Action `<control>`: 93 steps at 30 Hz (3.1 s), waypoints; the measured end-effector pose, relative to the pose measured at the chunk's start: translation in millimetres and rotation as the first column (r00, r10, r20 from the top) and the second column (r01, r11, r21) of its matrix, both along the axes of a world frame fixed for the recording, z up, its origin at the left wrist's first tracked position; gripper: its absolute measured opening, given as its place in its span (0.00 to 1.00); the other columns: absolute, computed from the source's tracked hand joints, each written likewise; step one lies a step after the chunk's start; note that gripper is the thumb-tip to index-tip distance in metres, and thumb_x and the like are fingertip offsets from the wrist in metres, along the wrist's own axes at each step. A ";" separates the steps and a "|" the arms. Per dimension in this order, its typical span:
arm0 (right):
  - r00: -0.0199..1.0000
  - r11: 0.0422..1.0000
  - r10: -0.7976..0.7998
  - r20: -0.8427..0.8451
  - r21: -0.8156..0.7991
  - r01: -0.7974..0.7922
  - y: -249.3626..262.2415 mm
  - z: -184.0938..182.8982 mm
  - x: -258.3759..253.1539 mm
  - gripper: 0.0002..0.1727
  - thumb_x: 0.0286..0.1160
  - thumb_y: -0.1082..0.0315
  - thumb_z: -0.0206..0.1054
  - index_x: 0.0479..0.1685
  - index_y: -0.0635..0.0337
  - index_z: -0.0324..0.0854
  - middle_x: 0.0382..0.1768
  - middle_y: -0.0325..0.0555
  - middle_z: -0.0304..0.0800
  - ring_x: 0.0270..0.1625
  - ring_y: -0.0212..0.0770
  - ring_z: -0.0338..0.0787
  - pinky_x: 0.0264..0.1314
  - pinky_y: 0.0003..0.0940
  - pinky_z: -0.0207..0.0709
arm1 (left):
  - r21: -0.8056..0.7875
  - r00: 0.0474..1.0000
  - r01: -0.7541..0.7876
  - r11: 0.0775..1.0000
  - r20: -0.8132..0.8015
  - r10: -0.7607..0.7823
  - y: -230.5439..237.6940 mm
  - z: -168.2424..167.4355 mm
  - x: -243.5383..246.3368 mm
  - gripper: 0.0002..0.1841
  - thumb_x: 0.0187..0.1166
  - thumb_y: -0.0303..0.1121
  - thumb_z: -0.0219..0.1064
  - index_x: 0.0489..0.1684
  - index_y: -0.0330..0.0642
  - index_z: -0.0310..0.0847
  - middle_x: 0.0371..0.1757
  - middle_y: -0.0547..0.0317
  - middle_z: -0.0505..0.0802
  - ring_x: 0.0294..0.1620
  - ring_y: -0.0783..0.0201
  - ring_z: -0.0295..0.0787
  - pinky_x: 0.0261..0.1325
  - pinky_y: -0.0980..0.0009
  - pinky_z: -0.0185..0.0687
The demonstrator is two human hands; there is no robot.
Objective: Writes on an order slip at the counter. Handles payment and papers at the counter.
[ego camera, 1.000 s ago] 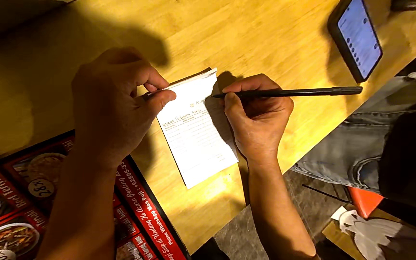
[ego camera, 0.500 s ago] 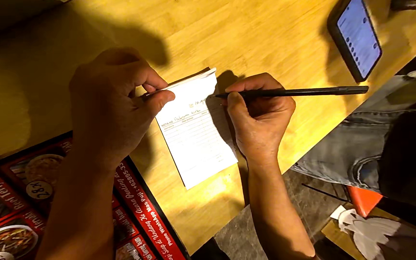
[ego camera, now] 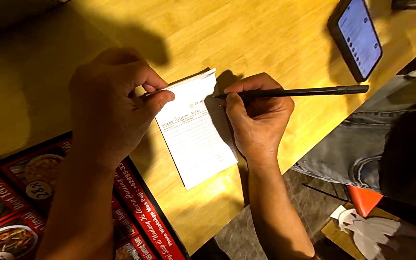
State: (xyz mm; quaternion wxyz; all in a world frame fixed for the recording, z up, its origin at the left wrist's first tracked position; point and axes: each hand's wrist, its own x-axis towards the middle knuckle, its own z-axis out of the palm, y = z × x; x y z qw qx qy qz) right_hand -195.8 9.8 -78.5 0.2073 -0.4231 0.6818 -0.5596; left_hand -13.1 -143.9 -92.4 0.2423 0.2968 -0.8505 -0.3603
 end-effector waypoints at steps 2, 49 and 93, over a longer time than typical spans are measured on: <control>1.000 1.000 -0.002 0.005 -0.001 0.002 -0.1 -0.2 0.0 0.08 0.71 0.81 0.66 0.45 0.63 0.83 0.30 0.35 0.85 0.24 0.22 0.80 0.24 0.14 0.76 | -0.001 1.000 0.000 1.000 -0.006 0.000 -0.3 0.1 0.1 0.11 0.78 0.45 0.71 0.40 0.48 0.91 0.41 0.63 0.89 0.39 0.76 0.78 0.42 0.77 0.69; 0.998 0.996 -0.041 0.043 -0.079 0.044 50.8 15.6 37.7 0.11 0.75 0.73 0.70 0.51 0.49 0.88 0.45 0.27 0.92 0.39 0.23 0.89 0.41 0.19 0.86 | -0.058 1.000 -0.015 0.998 0.022 0.017 1.1 2.9 -1.9 0.10 0.77 0.44 0.72 0.35 0.47 0.89 0.39 0.63 0.88 0.36 0.72 0.77 0.42 0.71 0.68; 0.992 0.995 0.096 -0.076 -0.021 -0.098 21.4 -4.8 70.5 0.07 0.71 0.79 0.68 0.45 0.67 0.87 0.42 0.39 0.92 0.40 0.26 0.91 0.42 0.20 0.88 | -0.023 1.000 -0.020 1.000 -0.018 0.020 -0.8 -3.2 -2.7 0.10 0.78 0.46 0.71 0.36 0.51 0.90 0.35 0.70 0.86 0.35 0.77 0.73 0.40 0.75 0.65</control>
